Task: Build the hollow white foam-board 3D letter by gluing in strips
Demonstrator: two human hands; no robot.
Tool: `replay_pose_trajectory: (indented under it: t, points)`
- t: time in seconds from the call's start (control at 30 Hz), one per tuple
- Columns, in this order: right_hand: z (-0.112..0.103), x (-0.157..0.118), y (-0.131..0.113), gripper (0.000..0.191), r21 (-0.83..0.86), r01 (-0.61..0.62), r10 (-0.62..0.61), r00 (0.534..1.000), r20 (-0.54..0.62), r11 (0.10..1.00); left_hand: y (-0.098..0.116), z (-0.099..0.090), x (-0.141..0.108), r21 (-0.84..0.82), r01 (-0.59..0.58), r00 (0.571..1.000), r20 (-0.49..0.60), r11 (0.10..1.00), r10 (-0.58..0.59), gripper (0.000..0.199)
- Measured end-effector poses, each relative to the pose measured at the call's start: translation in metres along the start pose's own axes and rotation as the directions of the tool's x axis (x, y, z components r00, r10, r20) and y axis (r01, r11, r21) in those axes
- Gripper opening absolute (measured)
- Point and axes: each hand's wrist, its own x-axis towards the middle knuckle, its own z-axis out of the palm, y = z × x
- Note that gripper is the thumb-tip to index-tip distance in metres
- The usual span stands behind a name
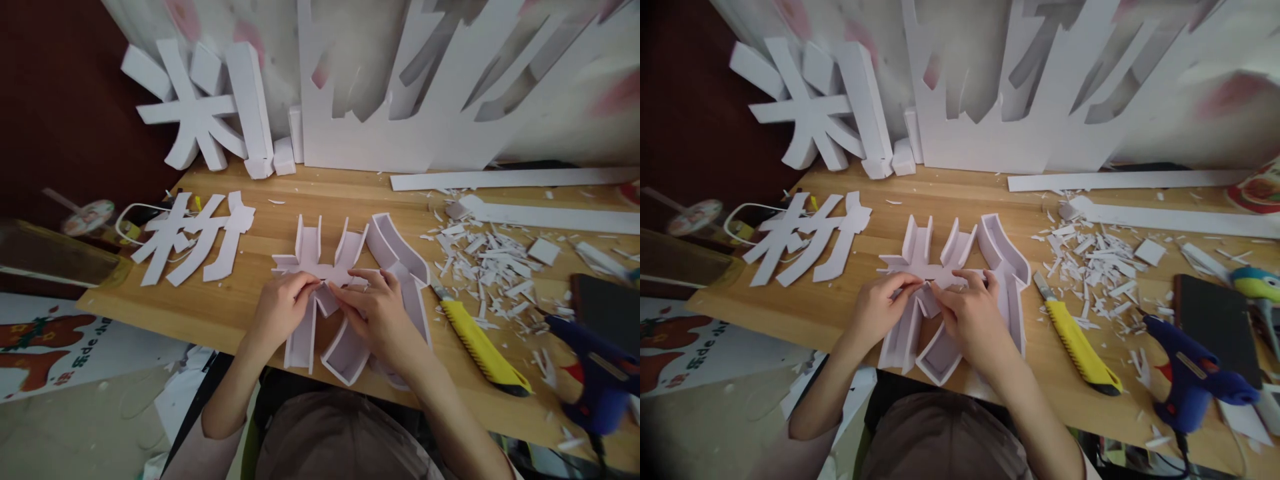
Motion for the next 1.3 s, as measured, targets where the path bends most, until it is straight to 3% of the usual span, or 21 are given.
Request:
replay_pose_trajectory:
  t: [0.43, 0.8, 1.3]
  points:
    - [-0.001, 0.001, -0.001, 0.026, 0.016, -0.007, 0.007, 1.0, 0.003, 1.0, 0.013, -0.003, 0.002, 0.054, -0.026, 0.999, 0.024, 0.998, 0.024, 0.015]
    - [0.004, -0.002, 0.001, 0.023, -0.015, 0.027, -0.027, 0.999, -0.043, 1.0, 0.008, 0.0, 0.001, 0.031, -0.037, 0.999, 0.0, 0.999, 0.037, 0.014]
    - [0.0, -0.001, 0.0, 0.021, 0.042, 0.027, -0.026, 0.999, -0.019, 0.999, 0.008, 0.001, 0.0, 0.031, -0.062, 0.997, -0.043, 0.998, 0.063, 0.012]
